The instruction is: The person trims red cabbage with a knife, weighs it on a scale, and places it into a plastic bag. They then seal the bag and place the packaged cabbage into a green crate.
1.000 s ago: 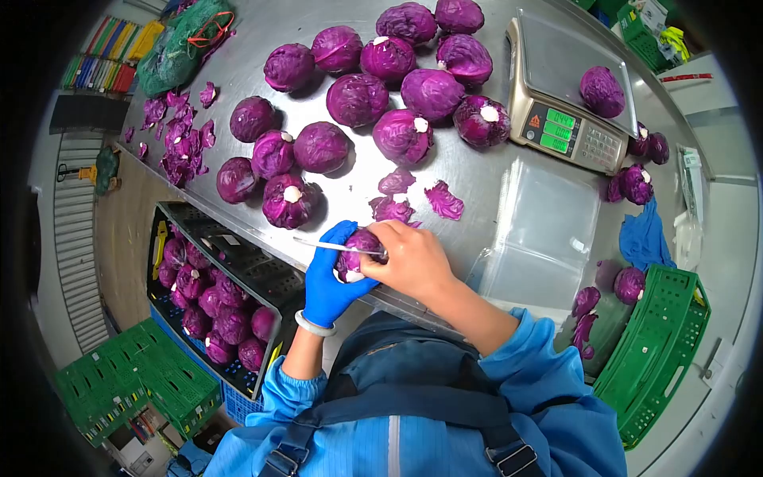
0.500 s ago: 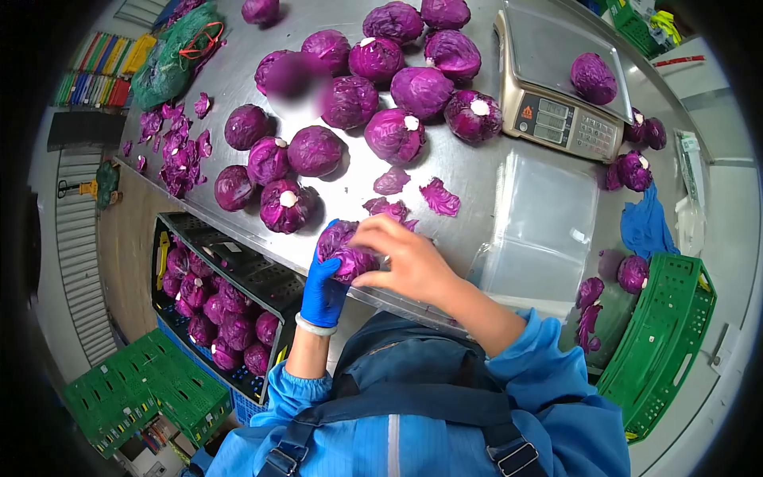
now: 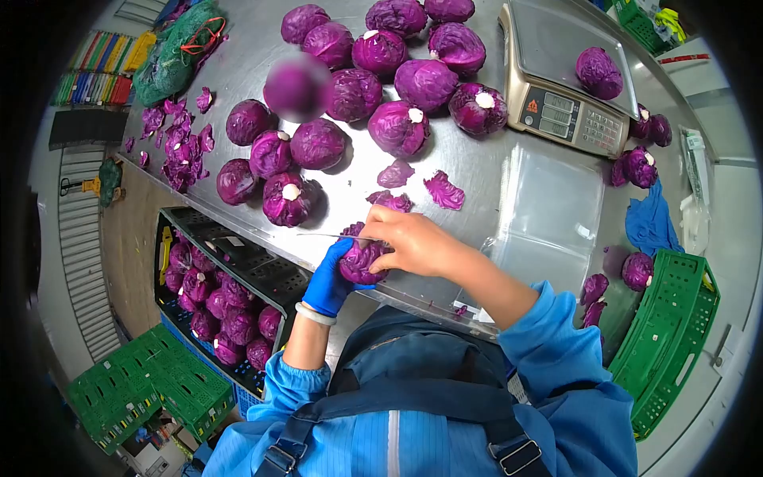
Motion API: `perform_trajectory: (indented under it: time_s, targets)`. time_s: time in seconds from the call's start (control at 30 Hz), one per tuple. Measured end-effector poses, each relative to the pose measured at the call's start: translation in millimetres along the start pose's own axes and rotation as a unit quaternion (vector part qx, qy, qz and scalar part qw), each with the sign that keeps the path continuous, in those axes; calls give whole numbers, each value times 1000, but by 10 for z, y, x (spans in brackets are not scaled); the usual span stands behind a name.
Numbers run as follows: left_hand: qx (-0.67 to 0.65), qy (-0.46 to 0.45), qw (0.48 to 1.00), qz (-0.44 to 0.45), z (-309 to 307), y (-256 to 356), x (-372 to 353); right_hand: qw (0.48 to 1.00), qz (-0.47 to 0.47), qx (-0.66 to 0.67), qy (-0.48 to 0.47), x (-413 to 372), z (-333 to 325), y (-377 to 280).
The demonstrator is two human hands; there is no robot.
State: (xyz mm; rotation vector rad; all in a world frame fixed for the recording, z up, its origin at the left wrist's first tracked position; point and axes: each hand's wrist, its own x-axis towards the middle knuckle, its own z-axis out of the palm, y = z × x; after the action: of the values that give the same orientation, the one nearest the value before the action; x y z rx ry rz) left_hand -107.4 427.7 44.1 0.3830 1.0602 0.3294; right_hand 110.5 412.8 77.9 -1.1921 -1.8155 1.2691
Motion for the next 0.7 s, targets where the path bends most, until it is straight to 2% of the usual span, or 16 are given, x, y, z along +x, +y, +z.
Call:
perform_trajectory:
  time_s: [0.2,0.5,0.57,0.63,0.7]
  targets:
    - [-36,-58,996,-59,103,56,-23,996,-41,75,-8,33,-61,94]
    - [-95,-99,985,-106,98,-78,71,980,84,172,47,-141,-97,147]
    - [-155,-56,981,-105,85,-87,63,964,131,217,73,-242,-180,259]
    - [-188,-42,978,-82,-1,-38,47,964,162,204,60,-235,-281,280]
    - [-143,-48,985,-80,-44,-28,66,965,179,182,62,-197,-325,202]
